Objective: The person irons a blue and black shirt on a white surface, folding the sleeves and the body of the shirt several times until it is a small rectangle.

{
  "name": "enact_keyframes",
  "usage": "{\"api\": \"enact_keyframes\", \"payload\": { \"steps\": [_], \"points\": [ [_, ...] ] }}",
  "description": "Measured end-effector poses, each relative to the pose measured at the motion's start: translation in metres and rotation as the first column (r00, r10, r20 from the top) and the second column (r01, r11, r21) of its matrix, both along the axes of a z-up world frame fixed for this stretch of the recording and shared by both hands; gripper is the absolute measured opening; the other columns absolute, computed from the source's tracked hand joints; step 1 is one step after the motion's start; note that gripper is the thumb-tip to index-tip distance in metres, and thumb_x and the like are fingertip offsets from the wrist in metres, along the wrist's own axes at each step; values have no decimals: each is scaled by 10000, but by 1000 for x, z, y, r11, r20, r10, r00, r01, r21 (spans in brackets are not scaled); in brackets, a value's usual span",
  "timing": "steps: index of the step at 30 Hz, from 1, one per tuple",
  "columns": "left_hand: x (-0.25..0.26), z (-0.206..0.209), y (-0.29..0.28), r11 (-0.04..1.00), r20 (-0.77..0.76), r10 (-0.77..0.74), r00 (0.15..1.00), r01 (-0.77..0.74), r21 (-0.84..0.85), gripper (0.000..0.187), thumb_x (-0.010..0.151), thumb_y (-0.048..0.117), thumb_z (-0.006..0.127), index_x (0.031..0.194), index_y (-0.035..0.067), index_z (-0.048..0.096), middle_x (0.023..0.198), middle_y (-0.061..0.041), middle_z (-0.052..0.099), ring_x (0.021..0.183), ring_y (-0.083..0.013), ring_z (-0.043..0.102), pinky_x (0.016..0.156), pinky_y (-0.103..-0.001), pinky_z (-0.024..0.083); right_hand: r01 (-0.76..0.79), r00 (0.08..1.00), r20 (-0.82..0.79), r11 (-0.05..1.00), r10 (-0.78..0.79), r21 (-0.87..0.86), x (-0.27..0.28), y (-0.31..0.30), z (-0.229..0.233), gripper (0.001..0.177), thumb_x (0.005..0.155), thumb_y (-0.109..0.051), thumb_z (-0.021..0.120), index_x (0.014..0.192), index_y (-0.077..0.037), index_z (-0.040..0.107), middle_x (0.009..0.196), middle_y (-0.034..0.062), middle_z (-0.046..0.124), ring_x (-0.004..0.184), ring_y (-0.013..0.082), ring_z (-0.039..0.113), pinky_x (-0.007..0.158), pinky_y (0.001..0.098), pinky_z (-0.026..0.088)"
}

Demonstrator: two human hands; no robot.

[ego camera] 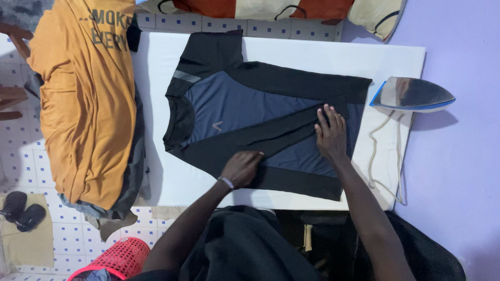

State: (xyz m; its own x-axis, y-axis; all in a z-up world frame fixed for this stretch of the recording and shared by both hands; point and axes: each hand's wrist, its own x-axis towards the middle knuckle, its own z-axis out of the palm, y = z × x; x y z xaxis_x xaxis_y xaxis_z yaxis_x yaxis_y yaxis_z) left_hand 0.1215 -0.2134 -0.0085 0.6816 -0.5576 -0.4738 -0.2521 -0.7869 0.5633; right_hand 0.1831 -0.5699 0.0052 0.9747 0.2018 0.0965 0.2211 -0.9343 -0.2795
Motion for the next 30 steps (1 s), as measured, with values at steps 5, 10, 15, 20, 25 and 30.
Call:
{"api": "enact_keyframes", "payload": {
  "steps": [5,10,15,20,25,30],
  "points": [
    [3,10,-47,973,367,-132,921,190,-127,647,845,216,656,1447,27,509,1132,-159,638,977,-279,634,872,-437,496,57,997,58,998,-58,17,13,-11,7,474,1086,-213,542,1526,-35,544,1592,229,449,1452,399,445,1167,536,355],
    [20,18,-78,998,139,-57,989,58,0,465,959,226,625,1400,88,571,1034,-135,648,964,-285,633,862,-444,499,82,996,27,996,-83,24,17,-11,19,465,1044,-225,594,1492,-97,585,1547,219,480,1415,405,468,1142,530,370],
    [45,3,-111,999,305,-20,952,33,-38,186,890,255,694,1021,125,667,1083,-105,639,1085,-268,639,941,-418,516,71,996,62,997,-72,9,20,-4,38,445,974,-203,677,1411,-127,650,1441,196,547,1324,381,521,1090,505,407],
    [79,-8,-132,987,362,40,931,21,-162,511,780,114,673,1287,67,638,1306,-119,575,1204,-273,567,992,-411,470,157,988,-41,977,-152,147,-1,24,29,237,992,-107,717,1229,-90,710,1164,118,622,1079,287,626,958,435,500],
    [84,-11,-122,994,440,26,897,22,-105,590,899,153,637,1467,43,522,1567,-108,445,1453,-256,414,1188,-408,352,88,995,-63,979,-78,181,-30,35,24,226,911,-81,759,1093,-3,651,1105,141,603,1012,326,624,879,423,529],
    [88,23,-109,998,386,-55,921,53,15,805,888,305,630,1557,-8,310,1676,-152,245,1539,-279,252,1254,-420,222,54,998,-35,983,-49,176,-40,25,34,299,885,-101,763,1140,13,657,1188,162,616,1086,344,622,941,436,527]
  ]
}}
